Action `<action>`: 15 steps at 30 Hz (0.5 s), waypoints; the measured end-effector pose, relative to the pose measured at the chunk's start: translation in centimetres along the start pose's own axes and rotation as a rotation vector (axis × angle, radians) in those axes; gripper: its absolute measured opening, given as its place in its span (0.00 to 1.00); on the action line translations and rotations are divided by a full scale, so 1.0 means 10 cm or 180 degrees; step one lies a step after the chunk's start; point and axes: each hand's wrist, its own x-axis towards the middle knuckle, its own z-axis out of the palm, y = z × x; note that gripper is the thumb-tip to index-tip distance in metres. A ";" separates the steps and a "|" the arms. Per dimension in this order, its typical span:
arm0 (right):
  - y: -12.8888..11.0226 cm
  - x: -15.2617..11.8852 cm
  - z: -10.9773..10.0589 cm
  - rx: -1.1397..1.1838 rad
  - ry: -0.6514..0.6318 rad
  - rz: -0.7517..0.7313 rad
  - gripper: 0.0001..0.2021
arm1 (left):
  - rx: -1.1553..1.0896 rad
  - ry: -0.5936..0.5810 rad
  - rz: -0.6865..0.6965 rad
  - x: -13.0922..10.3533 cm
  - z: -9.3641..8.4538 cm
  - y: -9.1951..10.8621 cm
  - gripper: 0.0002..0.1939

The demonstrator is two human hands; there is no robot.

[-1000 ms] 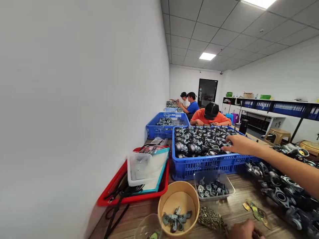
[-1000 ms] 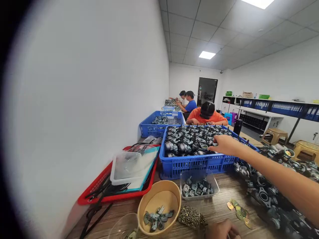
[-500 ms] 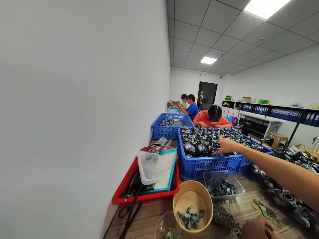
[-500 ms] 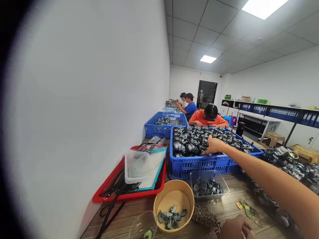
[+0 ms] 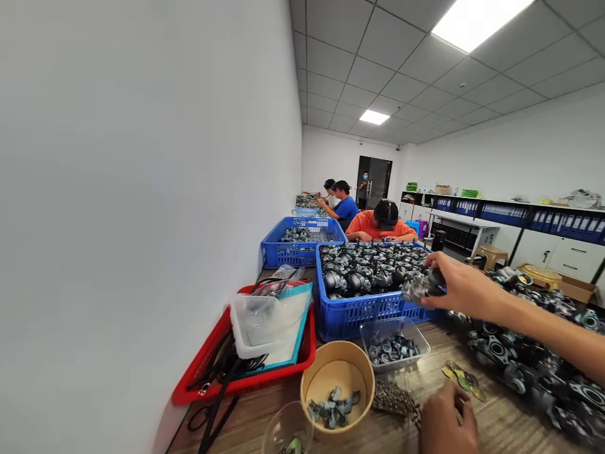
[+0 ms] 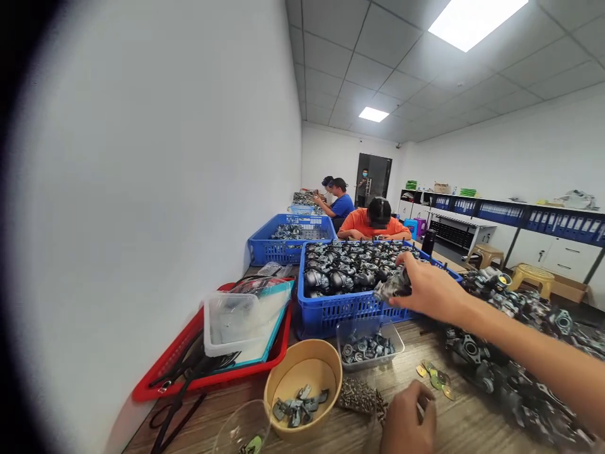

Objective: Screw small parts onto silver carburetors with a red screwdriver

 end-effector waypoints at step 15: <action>0.02 -1.99 0.62 0.0884 0.1841 -0.0289 0.16 | -0.1809 0.0312 -0.0886 -0.48 -0.12 0.19 0.38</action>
